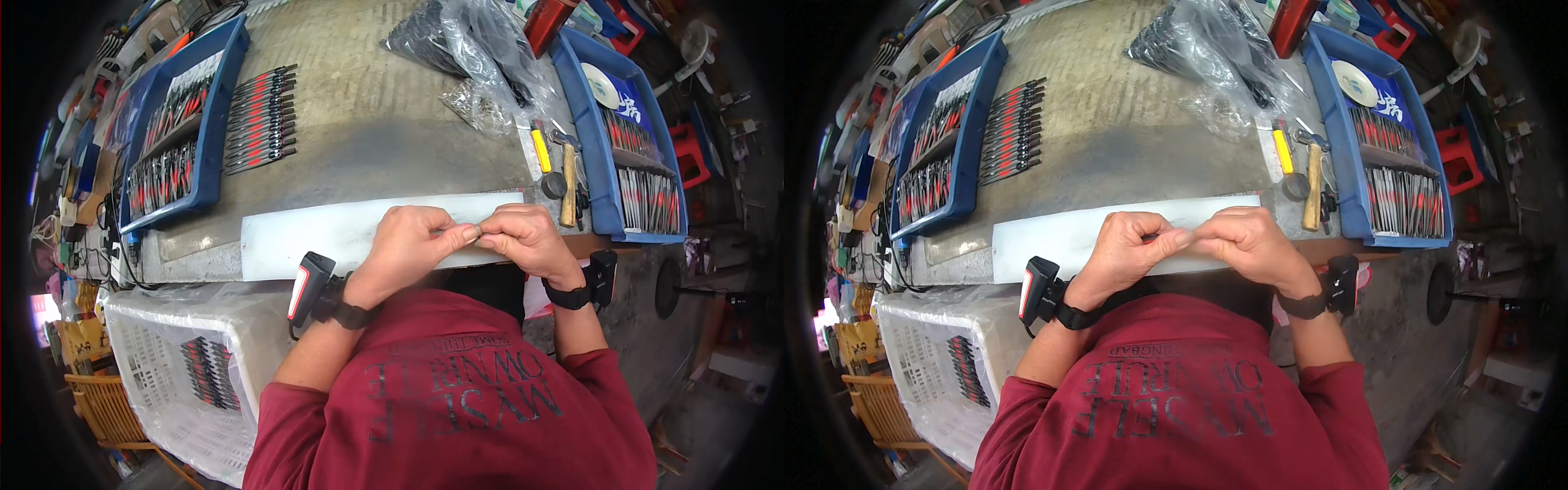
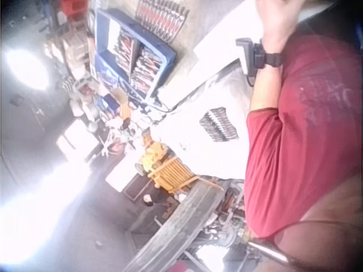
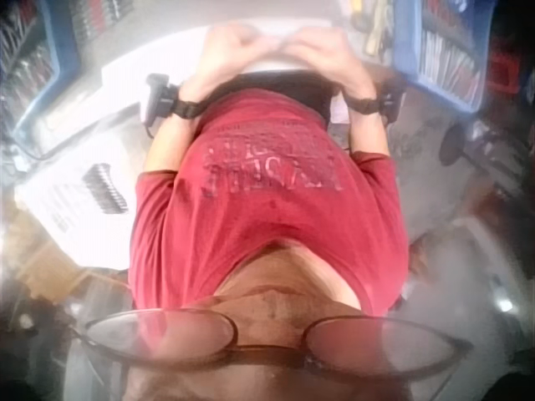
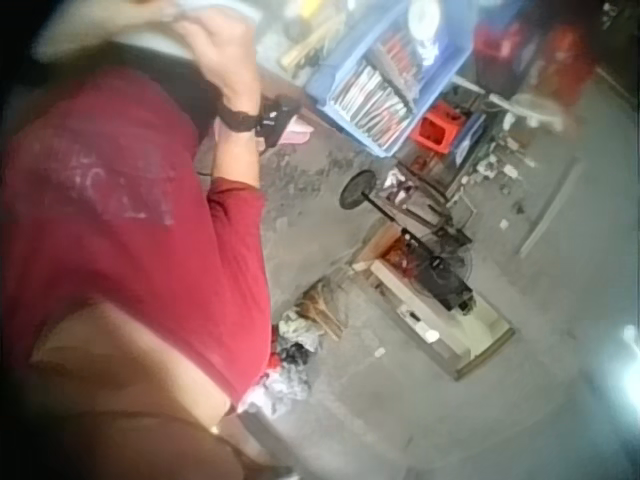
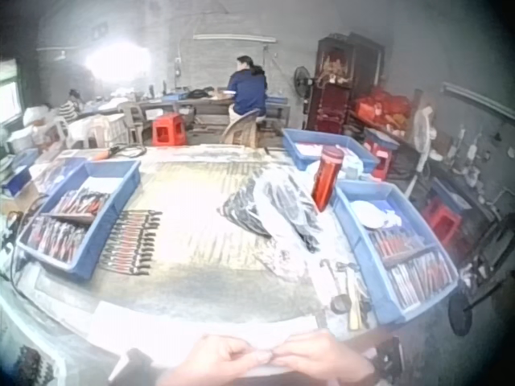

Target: The person repeatedly picks up a metal rod with a red band, attaches a small metal ring, and places the assembled unit into a blue tray. The person handles multiple rods and rings in a repetitive sequence.

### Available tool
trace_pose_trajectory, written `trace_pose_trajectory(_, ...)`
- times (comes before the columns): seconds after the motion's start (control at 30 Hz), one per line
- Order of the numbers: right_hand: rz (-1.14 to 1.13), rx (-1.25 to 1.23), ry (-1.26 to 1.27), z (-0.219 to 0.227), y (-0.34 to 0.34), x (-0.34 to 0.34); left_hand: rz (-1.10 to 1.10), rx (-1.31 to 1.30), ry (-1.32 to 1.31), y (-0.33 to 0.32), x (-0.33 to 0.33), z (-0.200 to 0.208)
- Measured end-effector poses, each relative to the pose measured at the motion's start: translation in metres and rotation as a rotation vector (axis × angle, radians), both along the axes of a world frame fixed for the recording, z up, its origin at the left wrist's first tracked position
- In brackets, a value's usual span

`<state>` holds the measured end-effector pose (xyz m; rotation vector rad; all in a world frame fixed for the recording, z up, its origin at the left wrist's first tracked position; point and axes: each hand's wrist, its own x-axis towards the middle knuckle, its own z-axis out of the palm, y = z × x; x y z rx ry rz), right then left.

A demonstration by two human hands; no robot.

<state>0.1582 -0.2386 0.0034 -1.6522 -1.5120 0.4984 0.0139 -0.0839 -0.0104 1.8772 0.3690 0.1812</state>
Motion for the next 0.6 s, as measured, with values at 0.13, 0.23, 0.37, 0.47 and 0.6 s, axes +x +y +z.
trace_pose_trajectory(0.13,-0.213,0.131,-0.165,-0.010,0.006,-0.017,0.099,0.131,-0.034,-0.001,0.001,-0.001)
trace_pose_trajectory(0.23,-0.283,0.176,-0.221,-0.014,0.007,-0.025,0.096,0.155,-0.043,0.000,0.000,-0.001)
trace_pose_trajectory(0.37,-0.071,0.077,-0.233,-0.005,0.001,-0.011,-0.020,0.160,-0.014,0.006,-0.001,0.002)
trace_pose_trajectory(0.47,0.019,0.069,-0.161,-0.001,0.002,-0.001,-0.054,0.162,0.020,0.007,0.000,0.004)
trace_pose_trajectory(0.6,-0.154,0.113,-0.250,-0.007,0.007,-0.010,0.144,0.208,-0.070,-0.005,0.002,0.002)
